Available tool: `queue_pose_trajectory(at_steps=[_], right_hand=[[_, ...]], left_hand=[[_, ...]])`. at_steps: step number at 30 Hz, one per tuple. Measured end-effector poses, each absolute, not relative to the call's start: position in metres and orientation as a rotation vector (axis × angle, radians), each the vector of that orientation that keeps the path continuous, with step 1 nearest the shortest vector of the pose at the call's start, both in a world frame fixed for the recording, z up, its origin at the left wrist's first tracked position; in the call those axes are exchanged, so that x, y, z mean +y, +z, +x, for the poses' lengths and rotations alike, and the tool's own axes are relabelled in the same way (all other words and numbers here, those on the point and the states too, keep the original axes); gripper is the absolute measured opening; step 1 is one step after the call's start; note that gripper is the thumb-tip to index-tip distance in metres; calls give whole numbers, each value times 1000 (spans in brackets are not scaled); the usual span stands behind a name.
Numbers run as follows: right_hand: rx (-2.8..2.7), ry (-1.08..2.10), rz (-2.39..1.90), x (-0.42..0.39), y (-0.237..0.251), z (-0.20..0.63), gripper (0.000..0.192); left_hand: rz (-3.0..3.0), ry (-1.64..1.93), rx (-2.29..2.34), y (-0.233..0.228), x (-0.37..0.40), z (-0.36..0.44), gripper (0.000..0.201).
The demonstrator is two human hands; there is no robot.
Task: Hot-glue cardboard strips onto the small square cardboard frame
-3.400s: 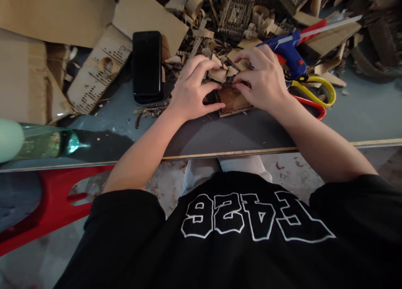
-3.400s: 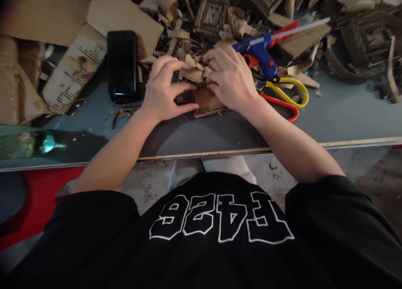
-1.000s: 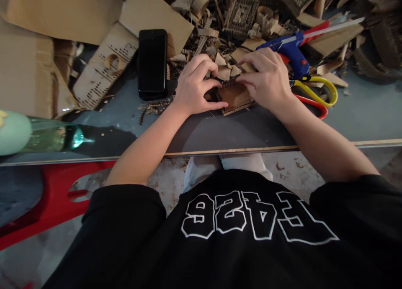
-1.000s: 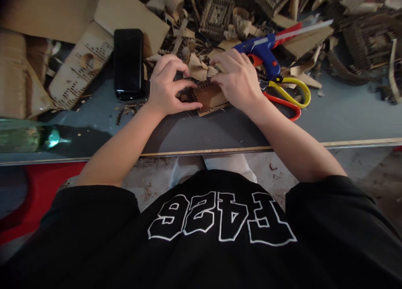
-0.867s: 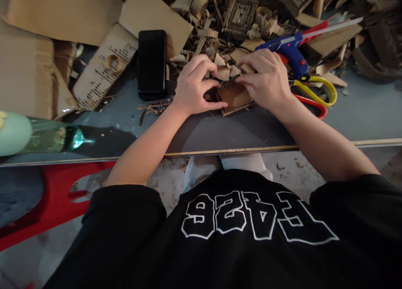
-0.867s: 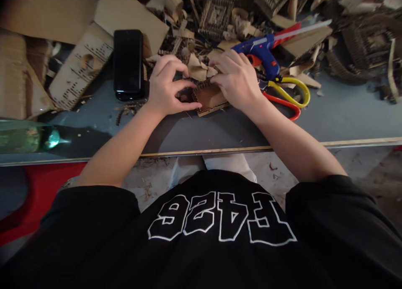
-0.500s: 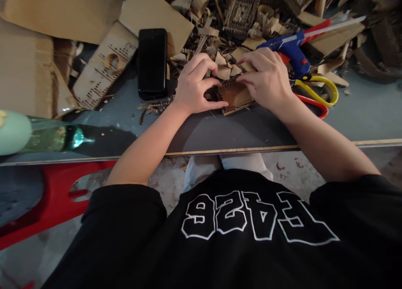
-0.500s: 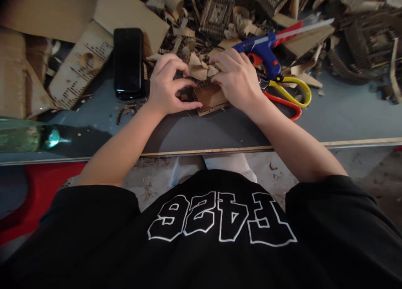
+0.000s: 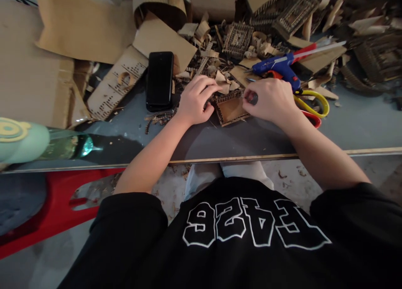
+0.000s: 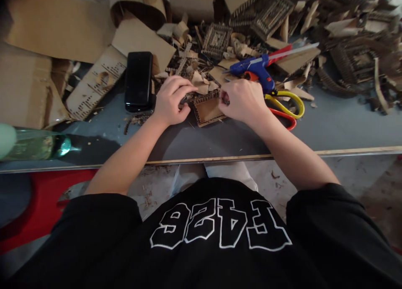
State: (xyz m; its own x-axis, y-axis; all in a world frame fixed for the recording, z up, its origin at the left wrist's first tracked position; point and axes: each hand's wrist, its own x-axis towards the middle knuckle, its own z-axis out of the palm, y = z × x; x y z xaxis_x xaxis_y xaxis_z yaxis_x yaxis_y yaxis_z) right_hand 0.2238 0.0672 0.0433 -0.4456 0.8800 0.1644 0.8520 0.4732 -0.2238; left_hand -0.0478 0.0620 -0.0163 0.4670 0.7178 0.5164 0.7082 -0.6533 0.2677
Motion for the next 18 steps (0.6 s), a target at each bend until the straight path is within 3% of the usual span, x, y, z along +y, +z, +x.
queue_pose_trajectory(at_steps=[9, 14, 18], right_hand=[[-2548, 247, -1266, 73, 32, 224, 37], [-2558, 313, -1158, 70, 38, 214, 38], [-2559, 300, -1112, 73, 36, 210, 35]], left_hand=[[2701, 900, 1344, -21, 64, -47, 37], [2691, 861, 1281, -18, 62, -44, 32], [2648, 858, 1247, -20, 64, -45, 41]])
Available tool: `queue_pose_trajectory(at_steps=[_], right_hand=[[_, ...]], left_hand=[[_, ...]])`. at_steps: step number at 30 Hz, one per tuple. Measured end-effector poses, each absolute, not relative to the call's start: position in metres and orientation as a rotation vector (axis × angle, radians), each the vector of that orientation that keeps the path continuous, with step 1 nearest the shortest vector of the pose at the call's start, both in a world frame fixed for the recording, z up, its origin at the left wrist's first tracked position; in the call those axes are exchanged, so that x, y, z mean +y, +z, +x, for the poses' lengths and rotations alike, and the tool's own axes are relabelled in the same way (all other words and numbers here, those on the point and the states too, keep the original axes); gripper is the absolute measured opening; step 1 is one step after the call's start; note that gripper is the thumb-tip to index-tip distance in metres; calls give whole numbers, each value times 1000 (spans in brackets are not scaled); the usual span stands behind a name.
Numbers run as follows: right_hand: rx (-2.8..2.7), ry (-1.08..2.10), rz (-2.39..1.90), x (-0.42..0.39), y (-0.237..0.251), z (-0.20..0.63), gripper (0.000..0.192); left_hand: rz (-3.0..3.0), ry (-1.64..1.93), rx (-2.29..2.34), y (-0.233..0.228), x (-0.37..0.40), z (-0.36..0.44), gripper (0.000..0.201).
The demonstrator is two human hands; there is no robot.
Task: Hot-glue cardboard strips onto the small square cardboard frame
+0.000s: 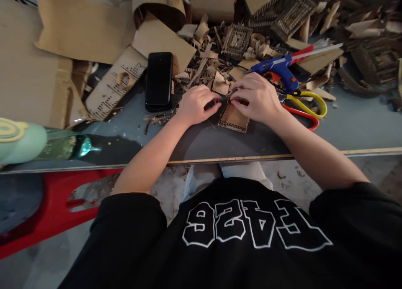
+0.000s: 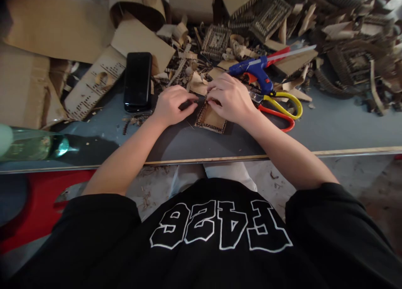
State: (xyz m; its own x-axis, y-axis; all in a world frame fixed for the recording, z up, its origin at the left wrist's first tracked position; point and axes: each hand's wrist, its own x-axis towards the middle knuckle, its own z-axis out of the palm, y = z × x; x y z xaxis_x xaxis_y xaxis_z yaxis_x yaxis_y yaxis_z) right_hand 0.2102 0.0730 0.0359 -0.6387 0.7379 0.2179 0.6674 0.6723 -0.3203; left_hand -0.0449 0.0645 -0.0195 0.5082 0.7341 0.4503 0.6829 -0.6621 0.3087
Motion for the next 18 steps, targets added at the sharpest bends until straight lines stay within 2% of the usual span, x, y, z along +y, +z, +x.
queue_pose_trajectory(at_steps=[4, 11, 18], right_hand=[[-2556, 304, -1116, 73, 35, 207, 30], [-2568, 300, -1134, 71, 39, 200, 29], [-2605, 100, -1058, 76, 27, 202, 34]], left_hand=[[2648, 842, 1141, -20, 67, -42, 54], [2607, 860, 1105, -20, 69, -38, 57], [2569, 919, 1050, -25, 74, -40, 61]])
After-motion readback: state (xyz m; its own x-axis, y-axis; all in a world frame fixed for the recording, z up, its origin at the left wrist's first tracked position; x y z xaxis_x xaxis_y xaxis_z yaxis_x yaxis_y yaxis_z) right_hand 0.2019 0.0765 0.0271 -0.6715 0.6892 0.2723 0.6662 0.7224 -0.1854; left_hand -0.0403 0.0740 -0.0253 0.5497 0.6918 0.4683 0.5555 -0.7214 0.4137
